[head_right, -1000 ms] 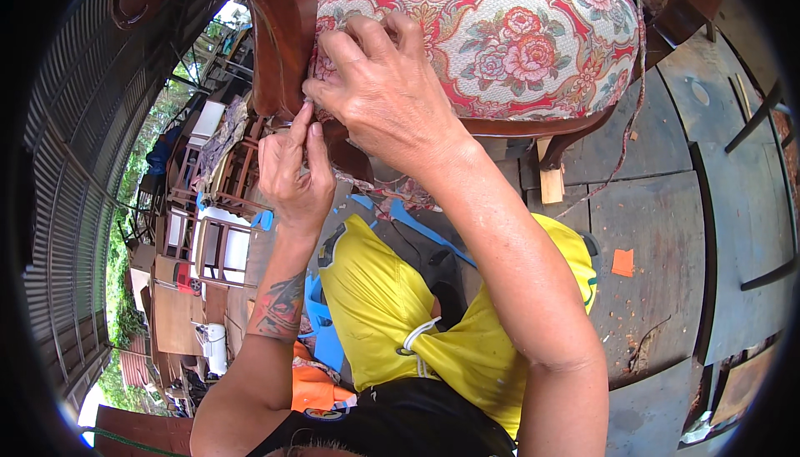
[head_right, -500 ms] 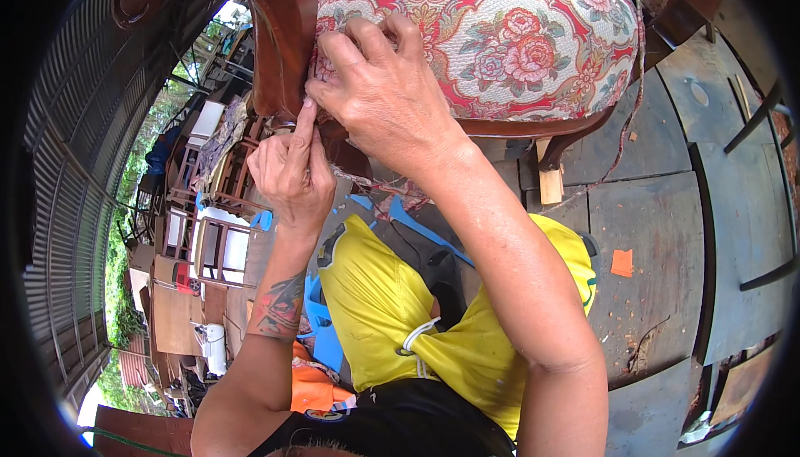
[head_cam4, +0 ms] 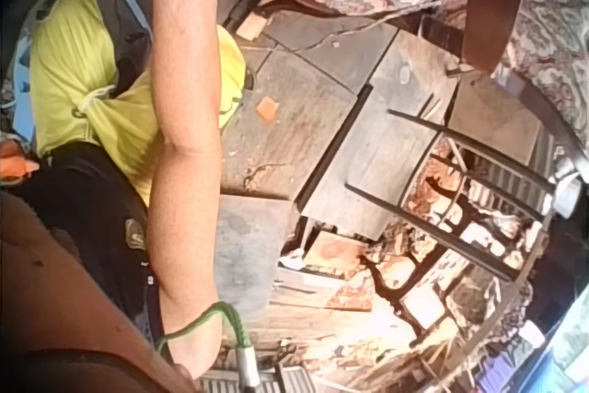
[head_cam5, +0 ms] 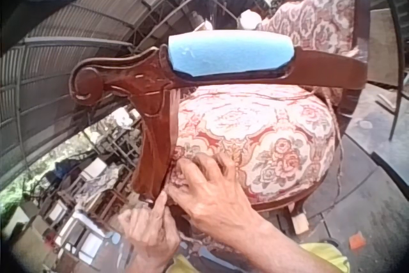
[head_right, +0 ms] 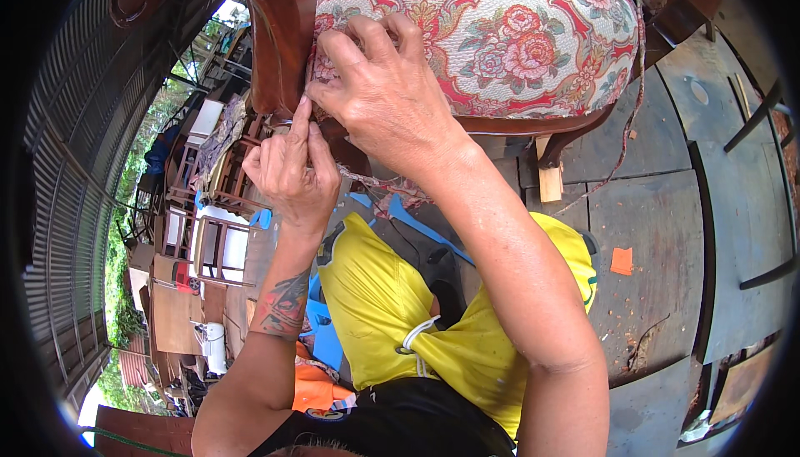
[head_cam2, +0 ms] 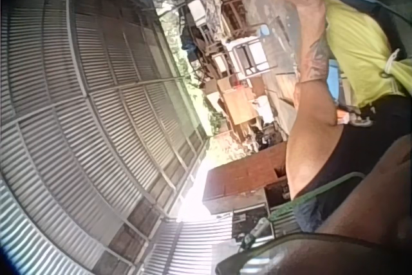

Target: Apply glue and trim to the edge of a reupholstered chair.

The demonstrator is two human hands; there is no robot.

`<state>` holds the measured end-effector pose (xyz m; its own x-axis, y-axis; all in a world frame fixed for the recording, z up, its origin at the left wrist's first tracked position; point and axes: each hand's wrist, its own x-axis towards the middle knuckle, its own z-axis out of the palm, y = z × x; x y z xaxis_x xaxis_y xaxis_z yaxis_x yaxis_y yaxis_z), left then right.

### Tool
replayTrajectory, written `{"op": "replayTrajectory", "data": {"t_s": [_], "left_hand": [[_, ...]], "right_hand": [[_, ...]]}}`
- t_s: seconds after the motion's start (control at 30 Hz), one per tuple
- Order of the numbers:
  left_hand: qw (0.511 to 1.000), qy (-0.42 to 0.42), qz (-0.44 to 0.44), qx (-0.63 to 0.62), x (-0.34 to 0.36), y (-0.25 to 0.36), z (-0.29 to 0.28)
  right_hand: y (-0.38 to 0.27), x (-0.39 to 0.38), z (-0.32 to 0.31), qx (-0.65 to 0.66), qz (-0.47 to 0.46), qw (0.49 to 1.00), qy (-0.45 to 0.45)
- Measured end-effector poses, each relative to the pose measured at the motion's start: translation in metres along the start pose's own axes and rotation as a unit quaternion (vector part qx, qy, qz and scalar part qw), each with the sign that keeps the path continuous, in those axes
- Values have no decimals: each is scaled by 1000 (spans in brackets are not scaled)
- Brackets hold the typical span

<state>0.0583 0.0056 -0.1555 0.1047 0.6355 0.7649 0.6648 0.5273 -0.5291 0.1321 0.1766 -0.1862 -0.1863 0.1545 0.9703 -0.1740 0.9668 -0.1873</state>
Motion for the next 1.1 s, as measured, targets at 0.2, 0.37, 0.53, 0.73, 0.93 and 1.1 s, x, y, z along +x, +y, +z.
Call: {"op": "replayTrajectory", "data": {"t_s": [0.2, 0.37, 0.53, 0.73, 0.93, 1.1], "left_hand": [[1000, -4, -7, -8, 2, 3, 1], [1000, -19, -5, 0, 3, 2, -2], [1000, -21, -1, 1, 5, 1, -5], [999, 8, -18, -41, 3, 4, 1], [991, 17, -106, -76, -1, 17, 3], [981, 69, -167, -77, 1, 28, 11]], "right_hand": [[-1, 0, -1, -2, -2, 1000, -3], [-1, 2, -1, -7, -10, 1000, 26], [-2, 2, 0, -22, -11, 999, 31], [-2, 2, 0, -23, -12, 999, 27], [-2, 2, 0, -23, -10, 999, 26], [-3, 2, 1, -21, -6, 999, 27]]}}
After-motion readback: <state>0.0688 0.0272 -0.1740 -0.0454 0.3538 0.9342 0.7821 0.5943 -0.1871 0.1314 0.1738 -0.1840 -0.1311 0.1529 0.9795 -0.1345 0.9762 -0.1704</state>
